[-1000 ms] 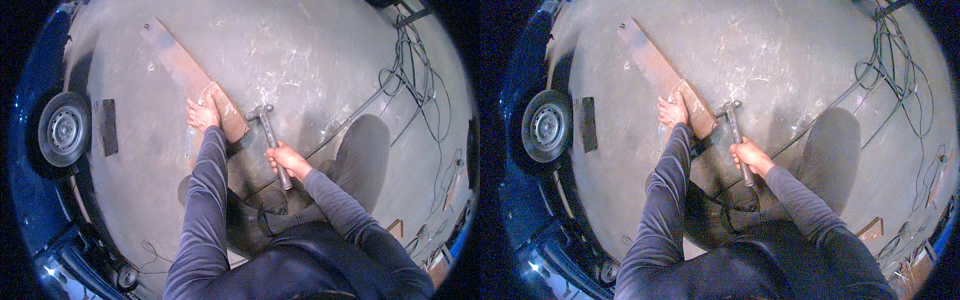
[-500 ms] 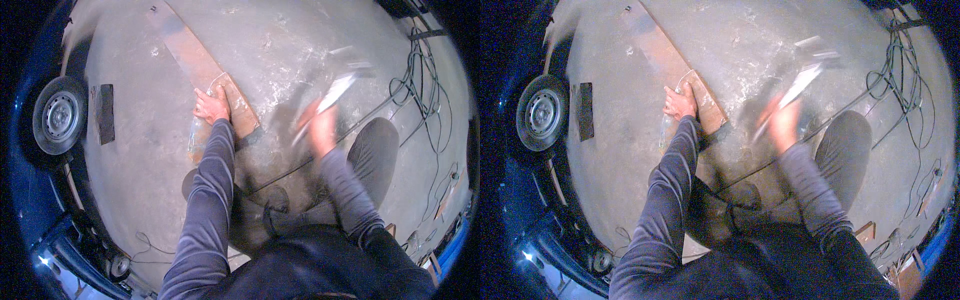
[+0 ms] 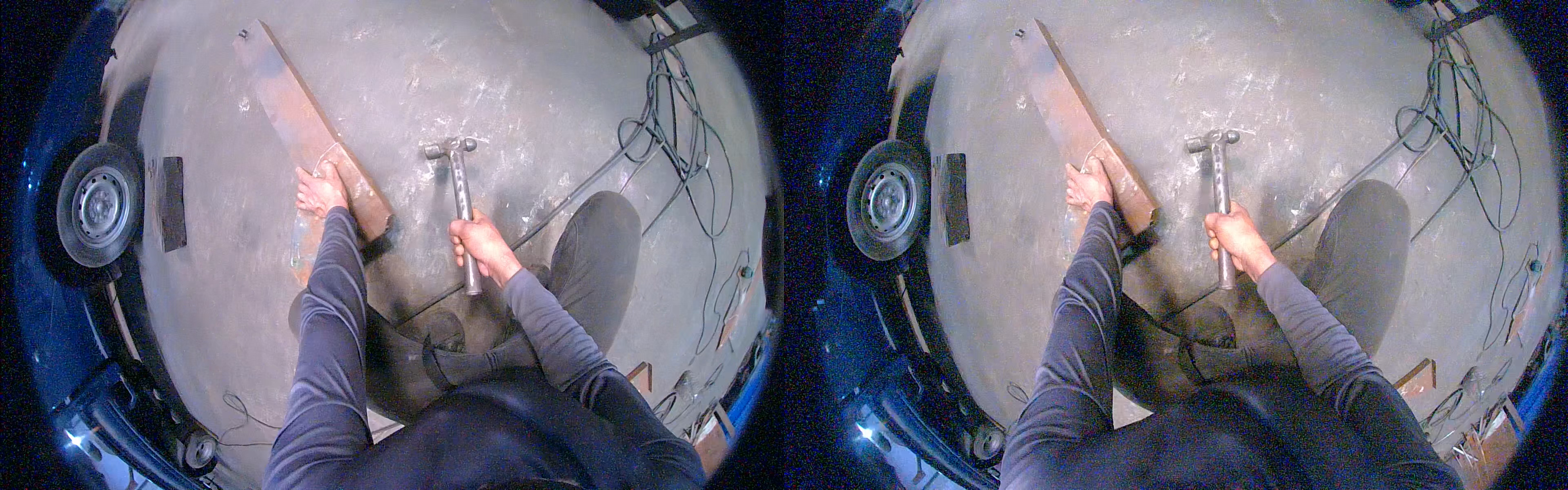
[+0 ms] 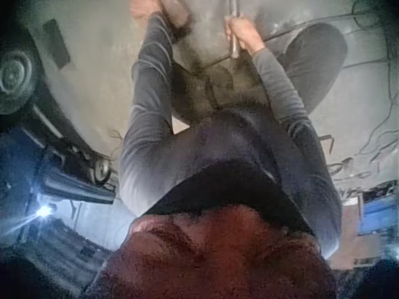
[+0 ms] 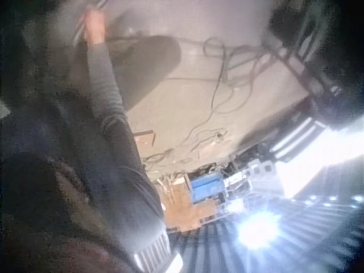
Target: The person kneels on the floor and uses a hammer to repeatedly strike a rectangular metal piece, breaking it into smaller fragments. The person then stands up and walks across the workshop floor.
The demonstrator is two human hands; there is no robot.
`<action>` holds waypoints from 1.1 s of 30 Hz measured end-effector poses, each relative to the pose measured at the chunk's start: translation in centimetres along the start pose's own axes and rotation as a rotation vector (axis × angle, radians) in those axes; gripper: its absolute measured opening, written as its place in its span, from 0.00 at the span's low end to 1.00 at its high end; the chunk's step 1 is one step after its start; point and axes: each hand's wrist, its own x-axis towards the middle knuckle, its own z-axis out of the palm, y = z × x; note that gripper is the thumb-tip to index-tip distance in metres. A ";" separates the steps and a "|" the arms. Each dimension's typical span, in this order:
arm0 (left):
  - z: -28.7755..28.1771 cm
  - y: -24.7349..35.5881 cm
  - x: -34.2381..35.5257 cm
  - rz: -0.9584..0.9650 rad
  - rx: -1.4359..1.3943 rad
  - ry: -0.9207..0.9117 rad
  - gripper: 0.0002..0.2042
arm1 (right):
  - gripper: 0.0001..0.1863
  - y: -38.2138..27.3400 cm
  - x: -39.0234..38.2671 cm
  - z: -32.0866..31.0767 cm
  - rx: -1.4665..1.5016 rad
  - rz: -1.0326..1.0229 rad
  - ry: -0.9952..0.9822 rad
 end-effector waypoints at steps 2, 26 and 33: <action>0.0 1.3 -2.1 0.009 -0.015 -0.050 0.40 | 0.10 1.0 0.1 -0.2 -0.034 0.005 0.025; 1.6 2.8 -3.4 0.097 -0.116 -0.030 0.42 | 0.08 -20.6 -3.9 -14.0 0.223 -0.880 0.075; 1.8 3.1 -3.3 0.120 -0.049 -0.006 0.40 | 0.04 -2.3 6.0 -2.2 -0.021 -0.397 0.169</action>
